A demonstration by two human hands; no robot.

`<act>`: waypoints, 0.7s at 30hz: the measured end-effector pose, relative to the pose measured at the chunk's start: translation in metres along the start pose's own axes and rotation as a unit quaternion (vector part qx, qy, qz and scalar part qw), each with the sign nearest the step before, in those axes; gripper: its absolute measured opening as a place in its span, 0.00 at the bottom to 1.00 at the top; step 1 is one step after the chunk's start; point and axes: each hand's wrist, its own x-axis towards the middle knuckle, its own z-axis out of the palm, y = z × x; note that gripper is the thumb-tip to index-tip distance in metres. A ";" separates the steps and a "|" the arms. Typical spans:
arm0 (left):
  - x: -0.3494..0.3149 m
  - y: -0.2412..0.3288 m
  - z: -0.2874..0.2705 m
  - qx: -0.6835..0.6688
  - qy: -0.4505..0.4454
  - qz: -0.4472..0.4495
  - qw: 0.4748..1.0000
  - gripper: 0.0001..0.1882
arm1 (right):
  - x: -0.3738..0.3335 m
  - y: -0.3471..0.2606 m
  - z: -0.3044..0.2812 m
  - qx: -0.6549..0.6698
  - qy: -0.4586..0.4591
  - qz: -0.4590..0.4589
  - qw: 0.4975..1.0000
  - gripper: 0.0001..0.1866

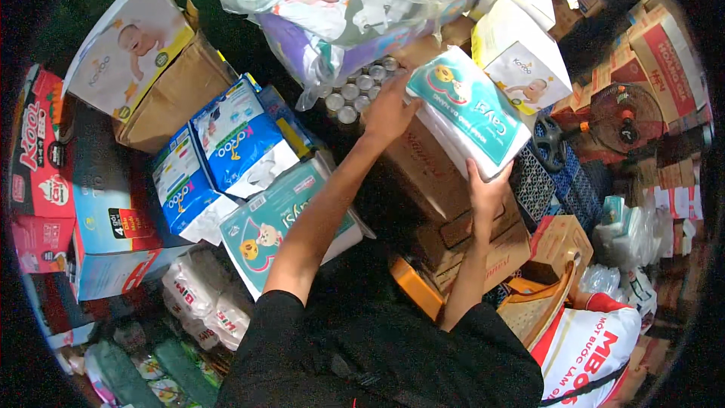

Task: Organizing and stacking various packaged goods like diapers and wet wipes in a storage area.

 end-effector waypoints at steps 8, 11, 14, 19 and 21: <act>-0.001 -0.001 0.010 -0.021 0.012 -0.031 0.999 0.41 | -0.001 -0.008 0.004 0.025 0.003 0.020 0.999 0.62; -0.026 0.021 -0.012 -0.025 -0.010 -0.048 0.999 0.38 | -0.002 -0.006 0.004 0.022 0.004 0.026 0.999 0.64; -0.054 0.045 -0.058 -0.002 -0.032 0.020 0.999 0.33 | -0.003 -0.005 0.008 0.015 0.005 0.041 0.999 0.67; -0.140 0.082 -0.170 -0.030 -0.044 -0.028 0.998 0.24 | -0.019 -0.029 0.015 -0.207 0.125 -0.002 0.970 0.66; -0.175 0.085 -0.219 -0.009 0.006 -0.099 0.995 0.21 | -0.029 -0.055 0.018 -0.186 0.135 -0.101 0.968 0.64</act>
